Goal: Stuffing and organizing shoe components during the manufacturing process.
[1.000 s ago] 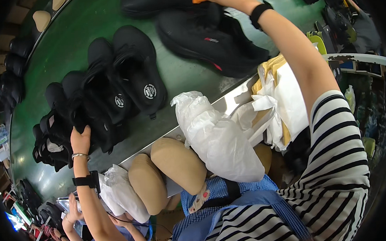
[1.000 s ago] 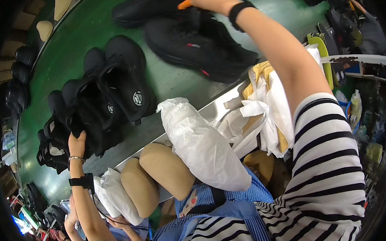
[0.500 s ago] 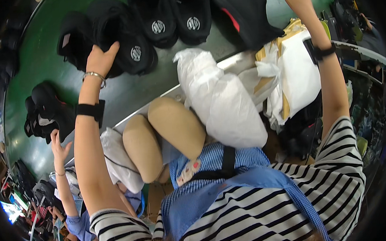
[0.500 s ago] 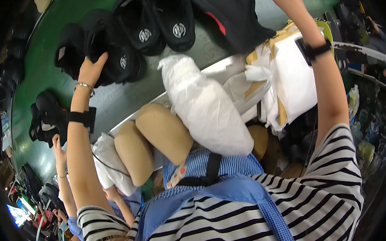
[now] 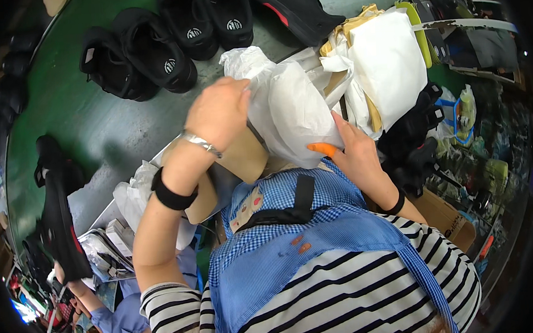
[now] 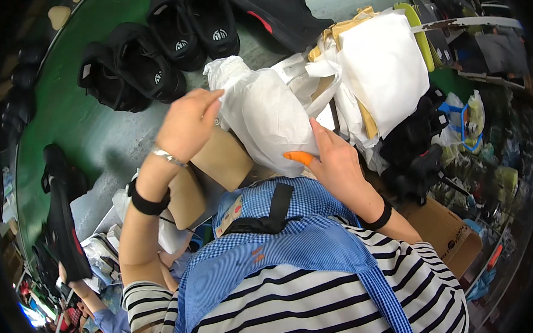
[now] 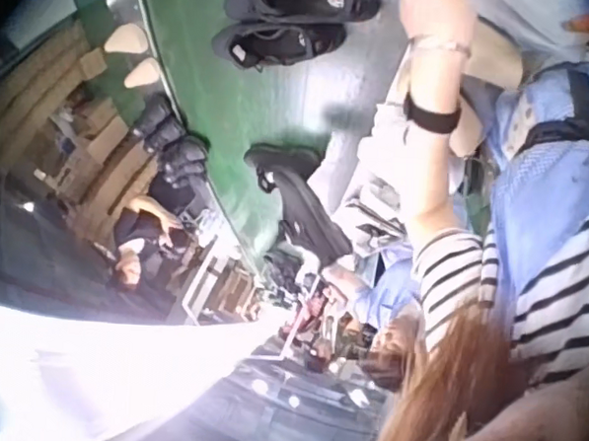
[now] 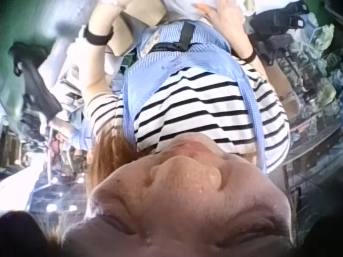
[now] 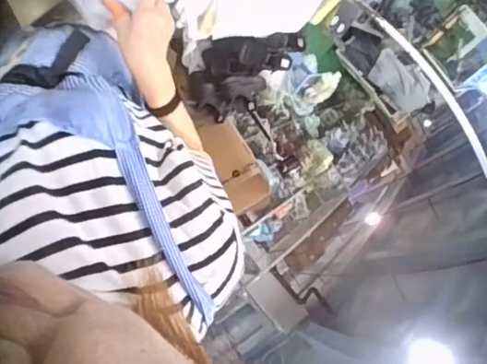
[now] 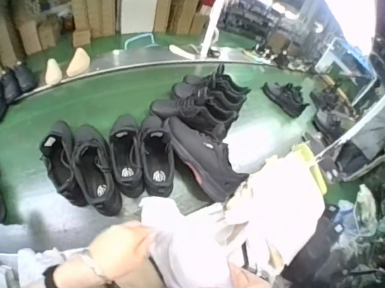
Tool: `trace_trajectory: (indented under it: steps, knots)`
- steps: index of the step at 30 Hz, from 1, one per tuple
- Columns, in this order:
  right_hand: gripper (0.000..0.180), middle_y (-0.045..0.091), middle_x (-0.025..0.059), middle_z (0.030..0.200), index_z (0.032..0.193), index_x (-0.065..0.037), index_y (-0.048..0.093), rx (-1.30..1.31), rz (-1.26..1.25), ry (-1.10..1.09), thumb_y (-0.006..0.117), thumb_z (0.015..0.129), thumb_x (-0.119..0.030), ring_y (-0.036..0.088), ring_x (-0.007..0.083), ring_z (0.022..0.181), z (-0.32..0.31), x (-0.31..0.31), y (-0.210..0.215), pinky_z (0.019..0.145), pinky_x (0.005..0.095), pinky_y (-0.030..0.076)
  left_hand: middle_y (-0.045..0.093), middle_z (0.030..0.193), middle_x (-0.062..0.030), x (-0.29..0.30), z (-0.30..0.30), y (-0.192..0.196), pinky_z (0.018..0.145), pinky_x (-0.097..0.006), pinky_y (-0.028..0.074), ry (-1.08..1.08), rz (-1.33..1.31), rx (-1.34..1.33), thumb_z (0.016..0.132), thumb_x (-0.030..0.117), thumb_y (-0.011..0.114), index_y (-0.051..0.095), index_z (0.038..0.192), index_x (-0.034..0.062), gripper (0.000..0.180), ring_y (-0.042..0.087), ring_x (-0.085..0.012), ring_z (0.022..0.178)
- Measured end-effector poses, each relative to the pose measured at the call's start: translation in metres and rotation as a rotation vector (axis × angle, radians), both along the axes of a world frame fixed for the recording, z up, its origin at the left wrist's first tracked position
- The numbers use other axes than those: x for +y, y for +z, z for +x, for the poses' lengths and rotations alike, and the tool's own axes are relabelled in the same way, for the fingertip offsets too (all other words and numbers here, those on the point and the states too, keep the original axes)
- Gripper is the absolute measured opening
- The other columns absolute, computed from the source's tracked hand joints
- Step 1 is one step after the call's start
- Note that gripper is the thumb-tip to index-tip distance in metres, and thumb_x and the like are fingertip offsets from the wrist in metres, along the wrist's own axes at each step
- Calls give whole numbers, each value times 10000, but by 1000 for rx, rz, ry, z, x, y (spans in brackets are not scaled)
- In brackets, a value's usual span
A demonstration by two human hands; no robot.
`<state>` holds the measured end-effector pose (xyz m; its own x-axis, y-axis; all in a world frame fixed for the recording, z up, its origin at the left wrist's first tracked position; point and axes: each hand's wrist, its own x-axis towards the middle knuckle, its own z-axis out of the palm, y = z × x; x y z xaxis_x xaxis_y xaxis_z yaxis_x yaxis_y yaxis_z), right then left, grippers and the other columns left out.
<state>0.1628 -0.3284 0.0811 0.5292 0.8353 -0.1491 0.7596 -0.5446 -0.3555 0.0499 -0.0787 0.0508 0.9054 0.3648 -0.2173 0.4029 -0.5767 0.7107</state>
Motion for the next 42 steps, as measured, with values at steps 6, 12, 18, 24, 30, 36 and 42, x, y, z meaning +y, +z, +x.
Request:
trace_trajectory:
  steps: [6, 12, 18, 24, 30, 36, 42]
  knots:
    - [663, 630, 196, 955, 1186, 31, 523, 82, 185, -3, 795, 657, -262, 642, 293, 820, 24, 5, 48, 694, 331, 508, 608, 1080, -140, -26, 3, 17, 842, -330, 464, 369, -541, -274, 920, 308, 511, 467, 1291, 49, 454, 602, -206, 945]
    - [669, 626, 180, 996, 1179, 20, 514, 117, 404, 349, 796, 662, -298, 639, 292, 854, 16, 60, 68, 710, 332, 516, 576, 1090, -123, -26, 4, 49, 859, -352, 475, 629, -1233, -651, 889, 449, 509, 418, 1290, 61, 565, 575, -227, 1002]
    - [646, 642, 194, 886, 1112, 22, 503, 446, 272, 468, 762, 687, -390, 654, 329, 782, 3, 130, 76, 675, 349, 514, 608, 962, -145, 0, -50, 39, 752, -333, 526, 1035, -1241, -844, 881, 476, 509, 529, 1059, -28, 535, 629, -224, 842]
    - [548, 636, 195, 743, 1011, 13, 540, 397, 72, 589, 733, 707, -401, 660, 306, 688, -27, 215, 59, 616, 331, 505, 610, 1007, -136, 72, -109, 26, 795, -328, 509, 1128, -1047, -657, 889, 495, 495, 531, 1089, -29, 561, 618, -220, 901]
    - [634, 634, 175, 757, 864, 55, 578, 537, -5, 396, 720, 660, -528, 648, 256, 655, -40, 294, 6, 590, 329, 514, 604, 1075, -168, 190, -160, -65, 863, -385, 472, 1168, -404, 46, 836, 479, 573, 396, 1311, -7, 702, 603, -258, 983]
    - [352, 646, 129, 874, 1003, 74, 585, 1186, -115, 220, 540, 794, -205, 658, 191, 756, -52, 340, -38, 623, 293, 555, 601, 1124, -151, 218, -129, -99, 810, -411, 484, 924, 350, 288, 836, 257, 530, 155, 1436, 130, 719, 610, -297, 998]
    - [524, 664, 130, 824, 969, 66, 634, 843, -236, 244, 656, 730, -400, 666, 170, 716, -60, 381, -33, 592, 266, 544, 625, 1033, -201, 221, -157, -111, 832, -443, 469, 927, 315, 110, 828, 171, 521, 419, 1324, 107, 510, 591, -377, 963]
